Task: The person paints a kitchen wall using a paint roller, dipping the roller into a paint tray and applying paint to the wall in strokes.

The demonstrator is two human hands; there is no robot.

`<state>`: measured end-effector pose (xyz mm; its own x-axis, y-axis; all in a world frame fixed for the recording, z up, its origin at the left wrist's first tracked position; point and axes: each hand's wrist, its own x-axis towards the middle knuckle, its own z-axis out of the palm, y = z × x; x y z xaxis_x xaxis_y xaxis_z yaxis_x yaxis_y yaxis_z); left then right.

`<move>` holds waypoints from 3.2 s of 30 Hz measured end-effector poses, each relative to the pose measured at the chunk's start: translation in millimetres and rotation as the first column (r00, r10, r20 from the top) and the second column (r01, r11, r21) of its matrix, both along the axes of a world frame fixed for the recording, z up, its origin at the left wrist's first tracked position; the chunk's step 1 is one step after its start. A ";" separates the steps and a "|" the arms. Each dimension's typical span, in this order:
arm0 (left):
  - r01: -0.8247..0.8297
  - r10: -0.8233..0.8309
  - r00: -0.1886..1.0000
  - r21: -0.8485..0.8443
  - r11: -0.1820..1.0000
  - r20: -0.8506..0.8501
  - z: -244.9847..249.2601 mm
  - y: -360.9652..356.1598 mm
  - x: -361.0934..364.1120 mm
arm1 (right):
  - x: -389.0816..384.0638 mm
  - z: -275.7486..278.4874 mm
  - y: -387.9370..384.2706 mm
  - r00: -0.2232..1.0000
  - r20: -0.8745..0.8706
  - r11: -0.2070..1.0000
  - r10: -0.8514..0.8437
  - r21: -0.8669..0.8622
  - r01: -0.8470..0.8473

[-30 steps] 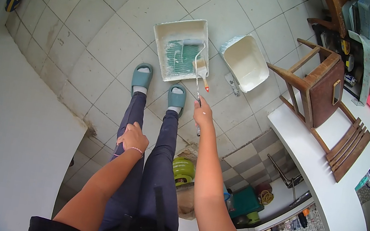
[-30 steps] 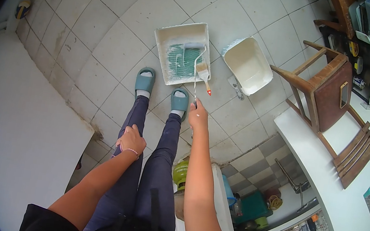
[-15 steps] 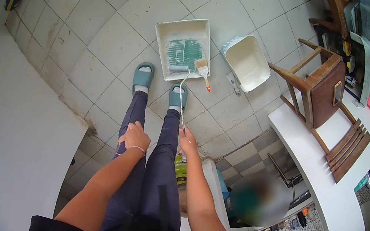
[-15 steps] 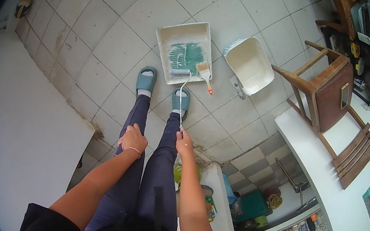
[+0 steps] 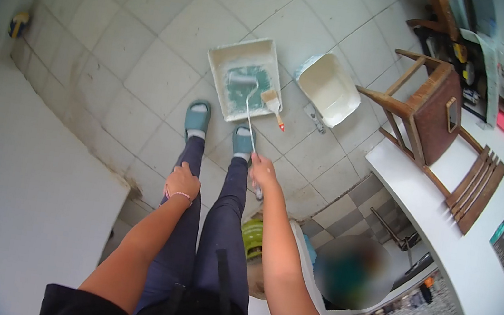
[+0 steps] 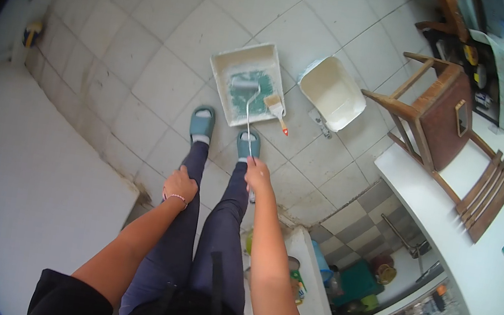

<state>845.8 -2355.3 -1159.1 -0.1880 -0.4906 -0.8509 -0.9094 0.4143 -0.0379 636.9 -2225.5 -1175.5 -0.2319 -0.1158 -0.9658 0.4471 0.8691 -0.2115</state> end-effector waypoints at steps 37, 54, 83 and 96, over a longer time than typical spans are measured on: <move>0.546 -0.715 0.576 0.837 -0.026 -0.397 357.3 375.3 -233.6 | 215.8 292.7 553.7 0.519 -0.319 0.576 -0.793 -0.116 0.809; 0.646 -0.685 -0.034 0.507 -0.570 -0.727 246.4 809.2 -405.6 | 110.3 308.2 771.0 0.302 -0.423 0.417 -0.854 -0.213 0.883; 0.683 0.682 -0.620 -0.695 0.226 -0.388 781.4 1216.0 -775.7 | -384.8 561.6 1292.2 0.383 -0.639 0.736 -0.667 -0.483 0.475; 0.726 0.441 -0.687 -0.570 0.385 -0.577 703.4 1296.3 -956.1 | -497.6 542.1 1320.0 0.245 -0.582 0.589 -0.776 -0.529 0.610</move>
<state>-110.4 -1059.0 -455.7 -0.2018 0.4180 0.8857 0.9267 -0.2113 0.3109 139.3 -905.4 -633.4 -0.8550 0.3295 -0.4005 0.4806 0.2131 -0.8507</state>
